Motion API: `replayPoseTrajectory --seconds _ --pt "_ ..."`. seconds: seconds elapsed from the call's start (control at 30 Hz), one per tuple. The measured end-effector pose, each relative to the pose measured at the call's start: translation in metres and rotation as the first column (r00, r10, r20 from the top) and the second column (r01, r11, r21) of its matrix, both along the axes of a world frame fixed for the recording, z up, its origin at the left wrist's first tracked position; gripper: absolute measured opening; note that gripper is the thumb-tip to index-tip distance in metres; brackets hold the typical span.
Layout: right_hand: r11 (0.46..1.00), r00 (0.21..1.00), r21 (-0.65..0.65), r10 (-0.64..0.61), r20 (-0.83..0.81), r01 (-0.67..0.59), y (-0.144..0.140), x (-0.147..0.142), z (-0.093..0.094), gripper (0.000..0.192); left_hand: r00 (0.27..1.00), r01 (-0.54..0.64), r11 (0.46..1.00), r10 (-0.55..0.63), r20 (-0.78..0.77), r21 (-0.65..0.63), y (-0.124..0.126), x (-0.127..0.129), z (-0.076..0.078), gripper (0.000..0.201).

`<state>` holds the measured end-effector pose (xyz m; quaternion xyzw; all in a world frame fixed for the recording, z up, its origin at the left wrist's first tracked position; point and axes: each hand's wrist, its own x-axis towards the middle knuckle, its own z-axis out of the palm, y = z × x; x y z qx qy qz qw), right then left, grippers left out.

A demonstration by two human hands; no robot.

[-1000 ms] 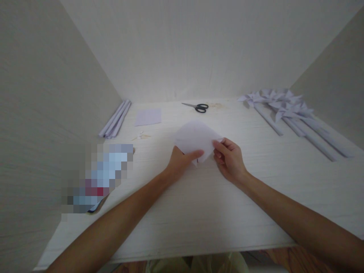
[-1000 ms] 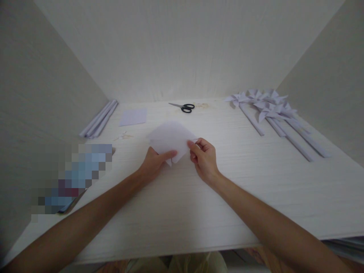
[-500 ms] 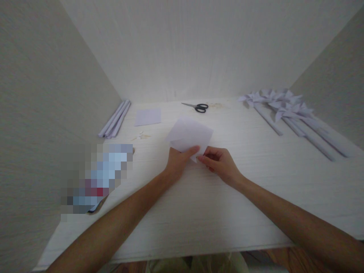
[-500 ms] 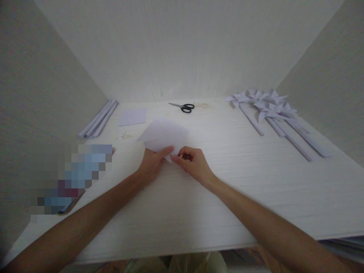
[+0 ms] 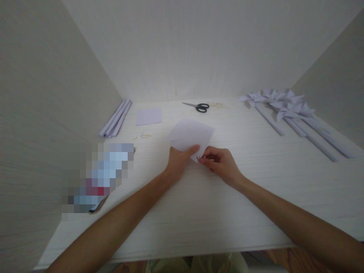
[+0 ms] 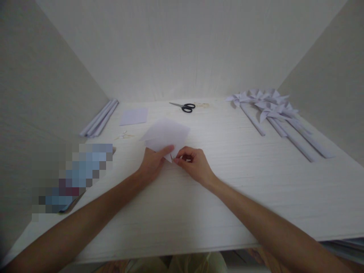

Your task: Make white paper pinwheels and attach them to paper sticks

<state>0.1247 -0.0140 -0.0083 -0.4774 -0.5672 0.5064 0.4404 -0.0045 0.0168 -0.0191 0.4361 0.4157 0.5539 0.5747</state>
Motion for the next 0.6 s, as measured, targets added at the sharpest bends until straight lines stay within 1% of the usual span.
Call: replayPoseTrajectory --seconds 0.17,0.3,0.4,0.5,0.6 --pt "1.0 1.0 0.007 -0.006 -0.005 0.006 0.0 0.0004 -0.0002 0.01 1.0 -0.002 1.0 0.002 0.02 -0.009 0.0003 0.0003 0.0007 0.033" --pt "0.999 1.0 -0.036 -0.023 -0.012 0.023 -0.001 -0.0014 0.0015 0.018 1.0 0.01 1.0 -0.01 0.007 -0.001 -0.0003 0.0006 0.0023 0.033" --pt "0.996 0.998 -0.063 -0.065 0.019 0.067 -0.0008 -0.0027 0.0022 0.022 0.999 0.031 0.999 -0.031 -0.016 0.009 -0.0011 0.0004 0.0023 0.033" --pt "0.995 0.995 -0.046 -0.089 0.047 0.091 0.0001 -0.0029 0.0018 0.02 0.997 0.056 0.998 -0.054 -0.059 0.021 -0.0018 -0.0003 0.0024 0.033" --pt "0.996 0.996 -0.027 -0.083 0.021 0.083 0.0005 -0.0023 0.001 0.017 0.993 0.083 0.996 -0.08 -0.089 0.026 -0.0024 -0.0012 0.0032 0.034"
